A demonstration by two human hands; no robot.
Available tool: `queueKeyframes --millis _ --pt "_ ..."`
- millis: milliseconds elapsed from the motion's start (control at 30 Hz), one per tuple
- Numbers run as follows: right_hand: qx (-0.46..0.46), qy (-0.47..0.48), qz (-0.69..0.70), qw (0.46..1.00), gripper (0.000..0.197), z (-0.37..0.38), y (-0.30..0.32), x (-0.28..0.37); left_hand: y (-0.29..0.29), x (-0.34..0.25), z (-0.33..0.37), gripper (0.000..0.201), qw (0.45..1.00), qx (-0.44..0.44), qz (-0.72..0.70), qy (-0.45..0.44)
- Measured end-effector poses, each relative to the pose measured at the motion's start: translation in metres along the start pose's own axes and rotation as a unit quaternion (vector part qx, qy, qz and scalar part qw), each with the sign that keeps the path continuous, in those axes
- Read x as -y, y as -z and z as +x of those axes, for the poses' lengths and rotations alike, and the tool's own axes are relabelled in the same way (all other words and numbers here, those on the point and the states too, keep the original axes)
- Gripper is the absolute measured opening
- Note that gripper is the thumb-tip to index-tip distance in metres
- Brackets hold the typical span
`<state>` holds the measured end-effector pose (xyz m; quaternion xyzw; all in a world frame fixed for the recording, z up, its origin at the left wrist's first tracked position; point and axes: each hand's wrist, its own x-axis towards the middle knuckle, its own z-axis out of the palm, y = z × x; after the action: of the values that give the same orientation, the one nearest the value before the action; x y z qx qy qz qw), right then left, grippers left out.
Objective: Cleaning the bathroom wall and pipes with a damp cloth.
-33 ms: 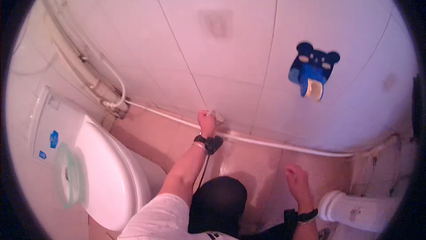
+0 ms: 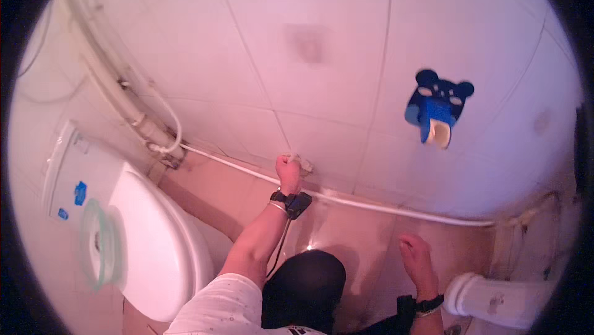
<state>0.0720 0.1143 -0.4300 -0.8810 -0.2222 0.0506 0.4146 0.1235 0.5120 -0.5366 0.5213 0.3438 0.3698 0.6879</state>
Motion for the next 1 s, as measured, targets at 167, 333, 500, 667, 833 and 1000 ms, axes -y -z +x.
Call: queueKeyframes --millis 167,333,500,667,833,1000 --pt "-0.007 0.039 0.012 0.999 0.021 0.012 -0.026 -0.038 -0.021 -0.193 0.002 0.008 0.975 0.070 -0.054 -0.202" --pt "0.068 0.024 0.089 0.993 0.021 0.029 -0.050 -0.022 -0.056 -0.400 0.008 0.013 0.886 0.150 0.035 -0.437" --pt "0.090 0.020 0.070 0.993 0.022 0.036 -0.048 -0.026 -0.116 -0.484 -0.014 0.025 0.698 -0.048 0.165 -0.695" --pt "0.092 0.017 0.089 0.992 0.023 0.034 -0.050 -0.030 -0.076 -0.417 0.045 0.034 0.681 -0.136 0.183 -0.695" --pt "0.136 0.002 0.054 0.989 0.021 0.027 -0.051 -0.023 -0.006 -0.301 0.087 0.046 0.833 -0.191 0.171 -0.491" --pt "0.063 0.081 0.036 0.994 0.019 0.017 -0.050 -0.021 0.038 -0.204 0.117 0.046 0.916 -0.231 0.160 -0.286"
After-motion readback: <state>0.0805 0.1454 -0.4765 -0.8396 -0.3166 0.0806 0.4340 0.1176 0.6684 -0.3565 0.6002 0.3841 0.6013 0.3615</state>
